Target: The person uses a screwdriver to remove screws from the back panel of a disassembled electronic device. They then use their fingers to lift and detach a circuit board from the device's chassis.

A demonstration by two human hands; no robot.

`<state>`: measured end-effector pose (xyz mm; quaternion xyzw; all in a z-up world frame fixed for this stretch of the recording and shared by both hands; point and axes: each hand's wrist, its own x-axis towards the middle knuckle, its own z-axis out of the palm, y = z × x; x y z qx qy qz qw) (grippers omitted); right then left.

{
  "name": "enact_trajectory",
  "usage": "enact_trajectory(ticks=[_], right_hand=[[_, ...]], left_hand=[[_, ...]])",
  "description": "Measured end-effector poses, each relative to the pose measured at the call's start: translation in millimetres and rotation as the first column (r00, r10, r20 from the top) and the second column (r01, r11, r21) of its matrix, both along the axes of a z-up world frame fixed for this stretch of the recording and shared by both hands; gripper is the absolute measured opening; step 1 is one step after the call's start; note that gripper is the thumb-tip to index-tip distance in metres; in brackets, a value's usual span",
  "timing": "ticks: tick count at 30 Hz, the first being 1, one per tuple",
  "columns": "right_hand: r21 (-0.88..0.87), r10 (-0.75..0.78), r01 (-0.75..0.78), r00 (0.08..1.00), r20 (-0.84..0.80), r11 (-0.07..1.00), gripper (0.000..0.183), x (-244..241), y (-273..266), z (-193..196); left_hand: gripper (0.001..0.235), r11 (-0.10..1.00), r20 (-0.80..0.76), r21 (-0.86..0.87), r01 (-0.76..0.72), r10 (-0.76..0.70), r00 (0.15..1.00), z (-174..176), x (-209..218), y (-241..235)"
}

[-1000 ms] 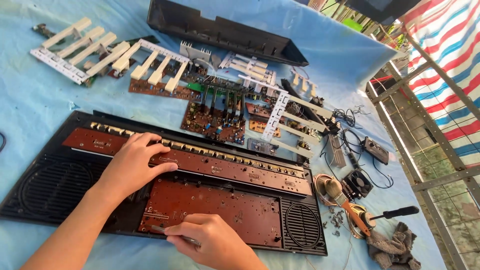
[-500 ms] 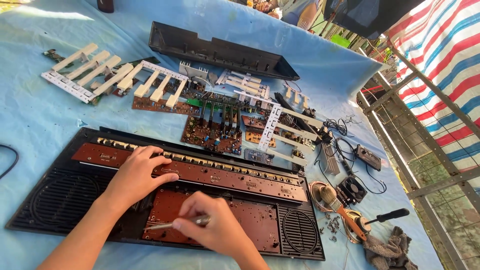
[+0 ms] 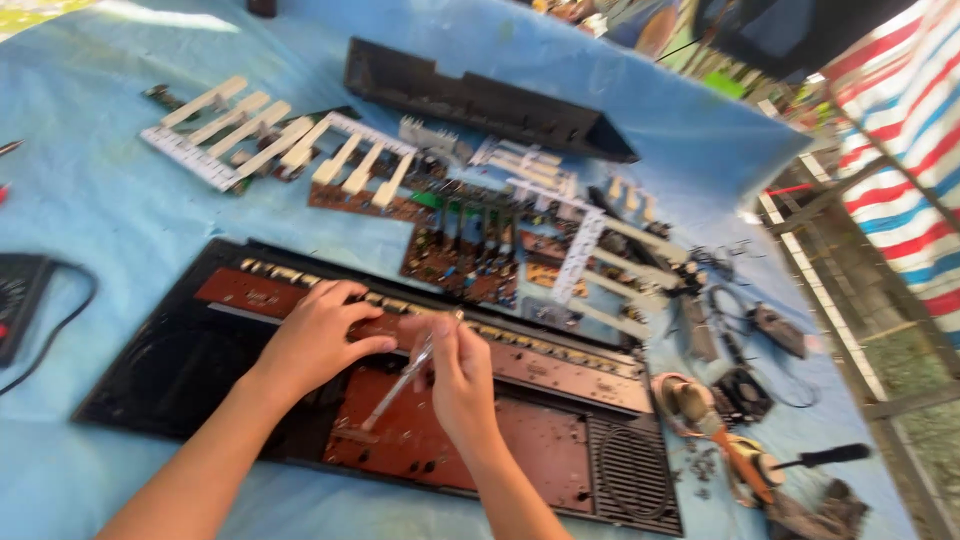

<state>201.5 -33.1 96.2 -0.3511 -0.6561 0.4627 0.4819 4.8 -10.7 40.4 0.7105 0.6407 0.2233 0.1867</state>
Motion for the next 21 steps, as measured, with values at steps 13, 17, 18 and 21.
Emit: enact_trajectory(ticks=[13,17,18,21], right_hand=[[0.203,0.03,-0.019,0.998,-0.055,0.979,0.03,-79,19,-54],[0.227,-0.001,-0.019,0.996,0.087,0.974,0.028,-80,12,-65],[0.223,0.008,-0.028,0.996,0.088,0.975,0.028,-80,11,-71],[0.267,-0.016,-0.025,0.988,0.151,0.963,0.02,-83,10,-86]], left_hand=[[0.021,0.965,-0.126,0.212,0.155,-0.13,0.984,-8,-29,3],[0.022,0.957,-0.097,0.238,0.168,-0.149,0.984,-13,-34,7],[0.022,0.959,-0.095,0.234,0.159,-0.14,0.985,-15,-35,8],[0.025,0.96,-0.041,0.23,0.161,-0.156,0.987,-16,-37,9]])
